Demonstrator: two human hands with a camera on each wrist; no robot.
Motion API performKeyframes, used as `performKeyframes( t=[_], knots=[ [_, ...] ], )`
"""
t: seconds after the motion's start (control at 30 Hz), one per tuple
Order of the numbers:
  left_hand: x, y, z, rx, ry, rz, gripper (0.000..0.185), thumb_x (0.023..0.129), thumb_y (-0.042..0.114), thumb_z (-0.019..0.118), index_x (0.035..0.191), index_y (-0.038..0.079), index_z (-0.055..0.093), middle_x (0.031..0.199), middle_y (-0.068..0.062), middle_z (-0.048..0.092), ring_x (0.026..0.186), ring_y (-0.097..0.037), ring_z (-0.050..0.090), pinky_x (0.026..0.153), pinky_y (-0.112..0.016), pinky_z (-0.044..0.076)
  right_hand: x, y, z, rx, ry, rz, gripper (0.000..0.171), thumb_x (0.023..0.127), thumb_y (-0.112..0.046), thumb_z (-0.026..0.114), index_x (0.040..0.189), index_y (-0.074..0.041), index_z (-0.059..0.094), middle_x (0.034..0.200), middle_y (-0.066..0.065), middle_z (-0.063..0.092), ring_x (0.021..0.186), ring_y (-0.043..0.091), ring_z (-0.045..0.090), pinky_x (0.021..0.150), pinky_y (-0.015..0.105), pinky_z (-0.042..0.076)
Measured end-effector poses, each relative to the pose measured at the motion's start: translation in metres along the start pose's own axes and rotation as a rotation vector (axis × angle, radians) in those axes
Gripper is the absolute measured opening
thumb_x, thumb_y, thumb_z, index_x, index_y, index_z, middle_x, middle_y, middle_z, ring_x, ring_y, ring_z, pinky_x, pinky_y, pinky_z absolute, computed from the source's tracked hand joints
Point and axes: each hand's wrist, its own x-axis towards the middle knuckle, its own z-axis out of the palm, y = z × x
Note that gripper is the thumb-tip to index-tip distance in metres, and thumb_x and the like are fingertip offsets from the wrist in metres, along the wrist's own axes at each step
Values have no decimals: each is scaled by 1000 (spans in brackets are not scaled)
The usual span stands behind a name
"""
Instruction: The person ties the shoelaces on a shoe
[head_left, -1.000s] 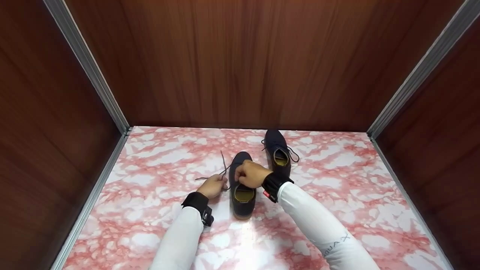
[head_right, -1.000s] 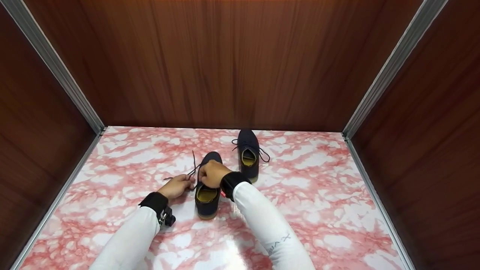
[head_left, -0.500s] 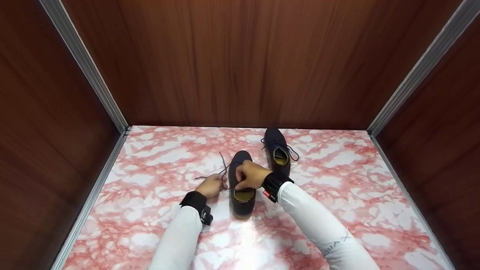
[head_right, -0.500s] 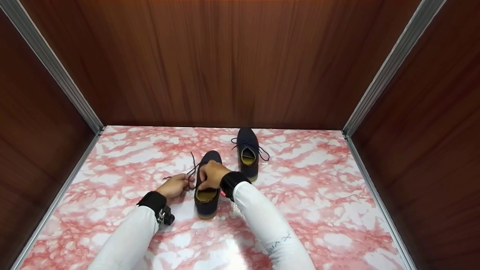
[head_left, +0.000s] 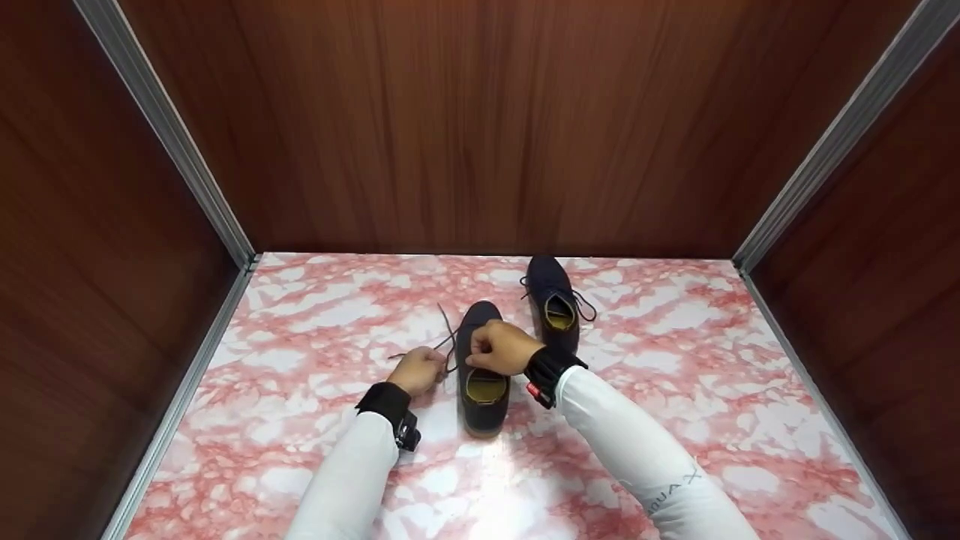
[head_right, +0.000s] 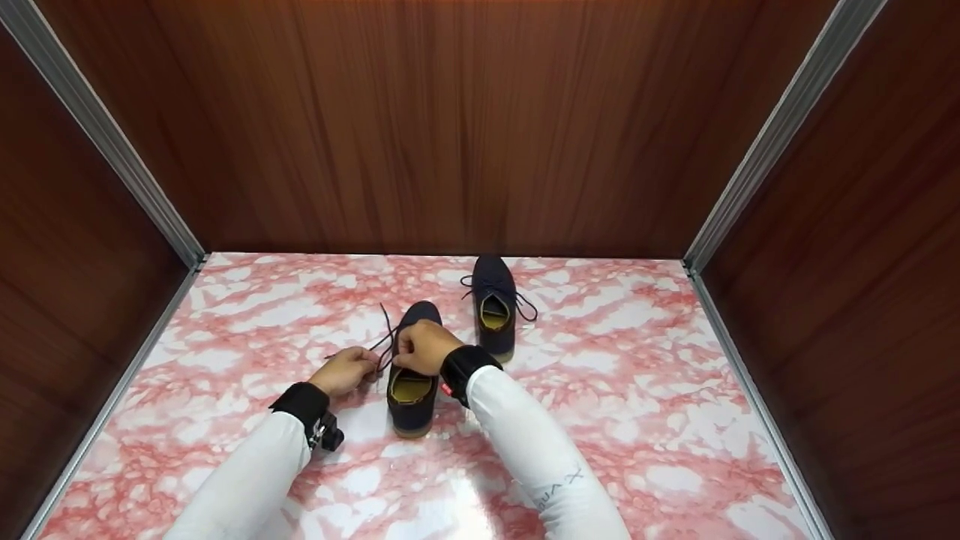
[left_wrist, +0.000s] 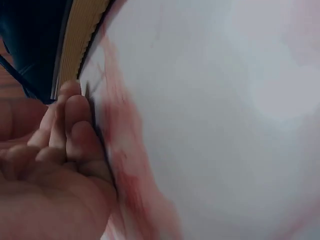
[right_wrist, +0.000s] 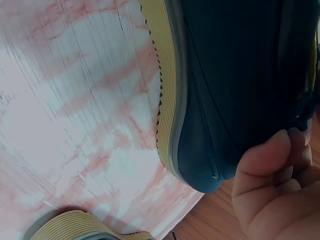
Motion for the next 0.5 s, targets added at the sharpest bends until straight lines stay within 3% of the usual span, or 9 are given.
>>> performKeyframes(
  t=[0.1, 0.2, 0.37, 0.5],
  knots=[
    [2, 3, -4, 17, 24, -40, 16, 92, 5, 54, 93, -2, 68, 74, -7, 66, 65, -13, 54, 54, -22, 43, 0, 0, 1, 13, 17, 18, 24, 92, -25, 78, 78, -10, 67, 81, -3, 52, 75, 11, 48, 69, 25, 40],
    [6, 8, -8, 76, 46, -41, 13, 89, 8, 58, 88, 1, 70, 70, -6, 67, 63, -13, 57, 55, -22, 45, 1, 1, 2, 10, 19, 37, 25, 92, -26, 78, 76, -11, 66, 81, -5, 50, 75, 11, 48, 69, 25, 39],
    [17, 15, -11, 173, 113, -20, 9, 88, 11, 63, 93, 5, 68, 83, -9, 72, 81, -22, 67, 75, -30, 54, 1, 1, 2, 15, 19, 40, 26, 92, -26, 78, 73, -12, 65, 77, -6, 50, 73, 10, 48, 68, 25, 39],
    [25, 15, -12, 236, 154, 27, 22, 87, 7, 62, 108, 2, 64, 106, -18, 71, 102, -34, 69, 95, -44, 54, 2, 0, 3, 23, 19, 29, 26, 91, -24, 78, 73, -10, 65, 74, -6, 50, 72, 10, 47, 67, 24, 38]
  ],
)
